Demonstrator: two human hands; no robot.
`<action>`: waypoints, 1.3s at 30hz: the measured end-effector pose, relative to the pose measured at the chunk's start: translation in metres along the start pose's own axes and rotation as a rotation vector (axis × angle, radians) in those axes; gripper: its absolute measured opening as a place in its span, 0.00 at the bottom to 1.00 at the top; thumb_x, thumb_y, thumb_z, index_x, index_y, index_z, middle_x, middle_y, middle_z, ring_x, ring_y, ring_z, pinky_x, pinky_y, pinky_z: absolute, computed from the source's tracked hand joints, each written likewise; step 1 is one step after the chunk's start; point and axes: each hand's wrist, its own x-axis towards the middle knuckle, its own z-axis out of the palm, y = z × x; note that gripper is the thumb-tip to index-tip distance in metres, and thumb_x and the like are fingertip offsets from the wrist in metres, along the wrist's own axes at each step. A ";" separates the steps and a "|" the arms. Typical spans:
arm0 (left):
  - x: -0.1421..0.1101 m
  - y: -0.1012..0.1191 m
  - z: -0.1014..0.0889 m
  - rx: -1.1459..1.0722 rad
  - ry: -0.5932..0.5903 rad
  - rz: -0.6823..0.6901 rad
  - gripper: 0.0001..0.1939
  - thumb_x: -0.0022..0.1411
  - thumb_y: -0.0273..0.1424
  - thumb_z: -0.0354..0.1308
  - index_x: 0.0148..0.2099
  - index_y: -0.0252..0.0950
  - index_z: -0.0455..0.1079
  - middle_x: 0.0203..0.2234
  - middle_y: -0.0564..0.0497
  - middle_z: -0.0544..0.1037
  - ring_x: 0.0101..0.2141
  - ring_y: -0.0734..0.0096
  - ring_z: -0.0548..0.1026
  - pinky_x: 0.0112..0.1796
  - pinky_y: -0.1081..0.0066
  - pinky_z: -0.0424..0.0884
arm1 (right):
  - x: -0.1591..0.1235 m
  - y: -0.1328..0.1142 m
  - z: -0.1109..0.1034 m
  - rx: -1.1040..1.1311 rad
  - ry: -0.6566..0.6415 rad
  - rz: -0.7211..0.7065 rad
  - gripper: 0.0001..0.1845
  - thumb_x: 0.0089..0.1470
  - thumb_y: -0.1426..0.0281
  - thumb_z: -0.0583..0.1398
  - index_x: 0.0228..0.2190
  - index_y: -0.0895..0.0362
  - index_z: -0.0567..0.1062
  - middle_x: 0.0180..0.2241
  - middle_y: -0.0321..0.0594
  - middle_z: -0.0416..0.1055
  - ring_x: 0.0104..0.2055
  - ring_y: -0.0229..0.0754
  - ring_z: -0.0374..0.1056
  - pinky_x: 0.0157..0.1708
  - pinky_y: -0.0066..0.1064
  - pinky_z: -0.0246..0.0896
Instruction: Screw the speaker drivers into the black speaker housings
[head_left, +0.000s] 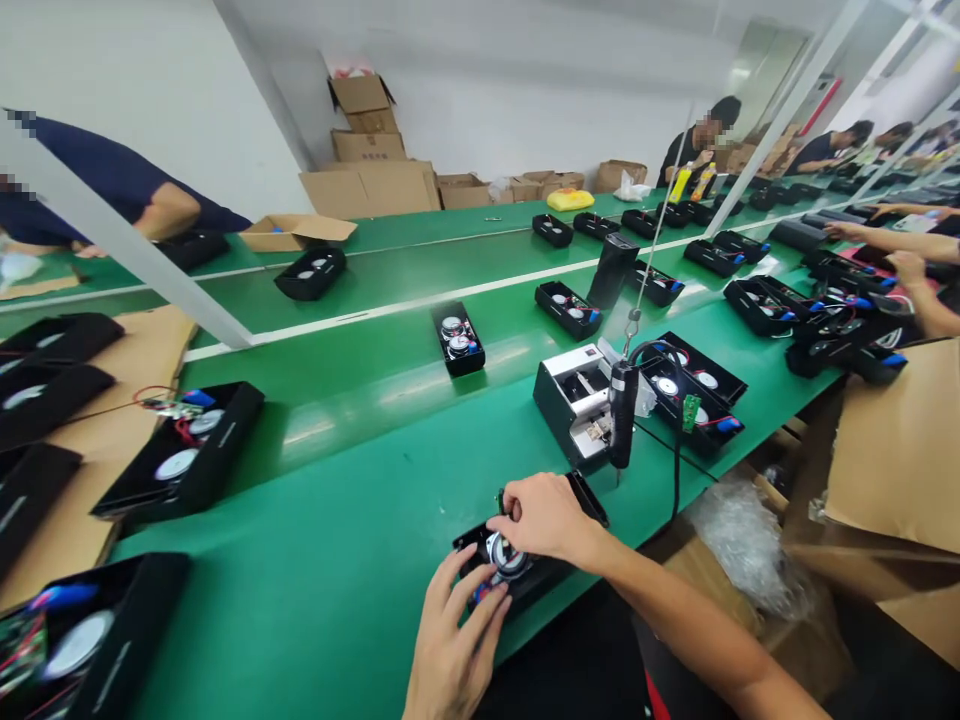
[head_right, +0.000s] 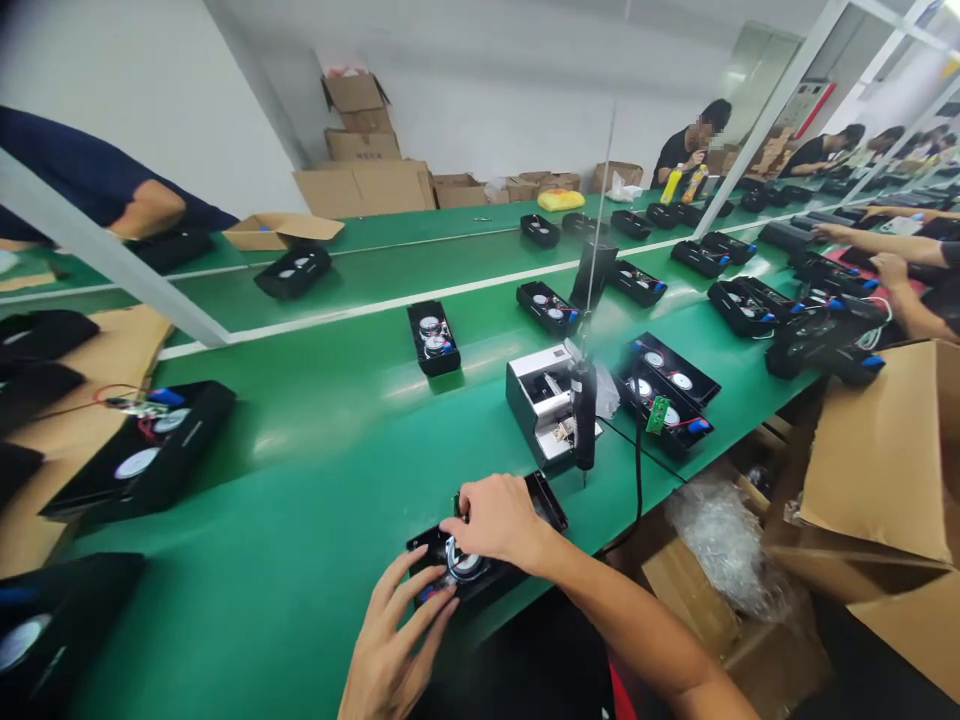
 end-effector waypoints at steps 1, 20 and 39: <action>0.001 0.000 0.001 -0.011 -0.005 0.002 0.10 0.69 0.22 0.63 0.48 0.42 0.80 0.46 0.47 0.85 0.57 0.56 0.81 0.58 0.50 0.82 | 0.002 0.001 0.002 0.040 0.015 0.014 0.08 0.56 0.62 0.71 0.29 0.51 0.86 0.28 0.40 0.85 0.34 0.48 0.81 0.37 0.34 0.68; -0.002 0.006 0.010 0.025 -0.179 -0.042 0.12 0.73 0.37 0.64 0.54 0.38 0.78 0.49 0.45 0.84 0.58 0.51 0.78 0.63 0.48 0.72 | -0.075 0.059 0.000 -0.223 0.002 -0.748 0.17 0.77 0.72 0.53 0.48 0.56 0.82 0.37 0.40 0.86 0.39 0.44 0.77 0.37 0.37 0.65; 0.010 0.014 0.016 0.045 -0.387 -0.105 0.11 0.65 0.28 0.68 0.50 0.41 0.82 0.56 0.50 0.85 0.62 0.46 0.75 0.70 0.43 0.65 | -0.064 0.052 -0.008 -0.374 -0.327 -0.746 0.09 0.68 0.77 0.61 0.47 0.58 0.78 0.41 0.39 0.82 0.42 0.44 0.73 0.50 0.40 0.59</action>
